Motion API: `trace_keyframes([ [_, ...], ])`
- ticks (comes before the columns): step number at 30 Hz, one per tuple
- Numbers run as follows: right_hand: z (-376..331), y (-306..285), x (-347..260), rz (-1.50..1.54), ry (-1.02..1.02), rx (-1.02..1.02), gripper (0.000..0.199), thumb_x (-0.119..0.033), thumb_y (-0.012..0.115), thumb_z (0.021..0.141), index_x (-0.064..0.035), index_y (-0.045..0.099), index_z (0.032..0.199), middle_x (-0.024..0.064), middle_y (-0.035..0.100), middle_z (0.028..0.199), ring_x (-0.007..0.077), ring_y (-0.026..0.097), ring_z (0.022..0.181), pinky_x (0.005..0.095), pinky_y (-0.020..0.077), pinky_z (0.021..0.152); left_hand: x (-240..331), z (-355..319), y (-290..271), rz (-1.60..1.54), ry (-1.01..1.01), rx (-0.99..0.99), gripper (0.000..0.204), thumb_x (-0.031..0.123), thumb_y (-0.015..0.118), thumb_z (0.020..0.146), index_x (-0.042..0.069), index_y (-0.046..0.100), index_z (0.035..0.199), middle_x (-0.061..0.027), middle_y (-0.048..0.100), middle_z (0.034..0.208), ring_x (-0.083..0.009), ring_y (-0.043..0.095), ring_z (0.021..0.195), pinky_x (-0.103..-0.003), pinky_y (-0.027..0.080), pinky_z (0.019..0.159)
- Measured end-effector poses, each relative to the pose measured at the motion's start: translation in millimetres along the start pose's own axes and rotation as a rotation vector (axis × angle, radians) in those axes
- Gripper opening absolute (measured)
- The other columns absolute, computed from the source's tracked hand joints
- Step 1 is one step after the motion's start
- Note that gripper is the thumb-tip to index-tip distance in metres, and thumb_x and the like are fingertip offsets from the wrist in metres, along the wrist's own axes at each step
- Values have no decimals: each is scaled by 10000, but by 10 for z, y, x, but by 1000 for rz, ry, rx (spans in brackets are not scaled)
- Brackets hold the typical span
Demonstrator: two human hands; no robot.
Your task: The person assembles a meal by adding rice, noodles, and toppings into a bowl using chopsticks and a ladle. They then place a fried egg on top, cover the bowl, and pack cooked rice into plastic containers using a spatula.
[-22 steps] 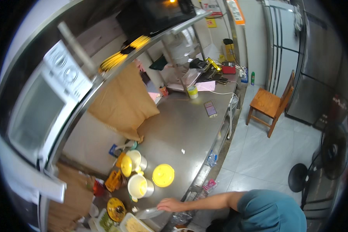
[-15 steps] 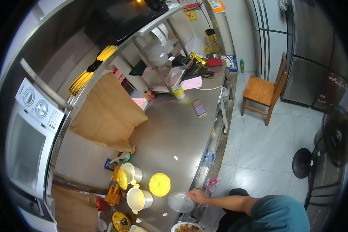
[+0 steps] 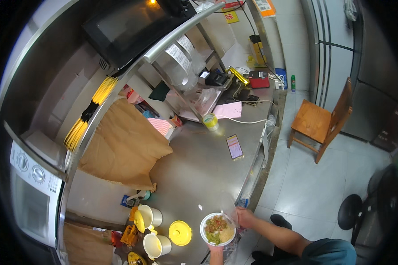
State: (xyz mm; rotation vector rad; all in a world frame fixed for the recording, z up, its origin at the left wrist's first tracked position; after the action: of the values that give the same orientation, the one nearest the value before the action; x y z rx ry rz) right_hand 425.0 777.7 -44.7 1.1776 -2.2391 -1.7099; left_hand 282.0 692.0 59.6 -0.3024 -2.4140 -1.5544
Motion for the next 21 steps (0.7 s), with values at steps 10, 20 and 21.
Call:
trace_keyframes([
  [10, 700, -109, -659, 162, -46, 103, 232, -242, 470, 1028, -107, 604, 895, 27, 634, 858, 200, 632, 819, 376, 537, 781, -88, 1115, -180, 535, 161, 459, 310, 220, 482, 1025, 44, 604, 1249, -112, 672, 1179, -271, 678, 1024, -429, 568, 890],
  [20, 1253, 150, -738, -63, -31, 197, 216, -163, 490, 995, -68, 657, 897, 81, 693, 942, 217, 656, 823, 364, 554, 756, 320, 1277, -346, 476, 333, 517, 388, 320, 333, 1097, 63, 619, 1050, -47, 685, 1032, -188, 647, 962, -366, 531, 899],
  [21, 1281, 129, -698, -153, 60, 238, 237, -187, 493, 986, -66, 663, 873, 68, 682, 901, 195, 632, 802, 352, 534, 752, 358, 1215, -352, 463, 339, 517, 417, 348, 315, 1102, 69, 619, 1042, -44, 686, 1029, -190, 642, 992, -370, 519, 926],
])
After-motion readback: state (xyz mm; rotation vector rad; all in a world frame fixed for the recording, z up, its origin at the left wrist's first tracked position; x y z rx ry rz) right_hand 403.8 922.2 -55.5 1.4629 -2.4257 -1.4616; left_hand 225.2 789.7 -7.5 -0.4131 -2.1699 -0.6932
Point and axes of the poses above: each hand's wrist, its own z-axis towards the middle knuckle, its own y-axis out of the palm, x = y × z, the point moved 3 cm from there along z, towards the middle knuckle
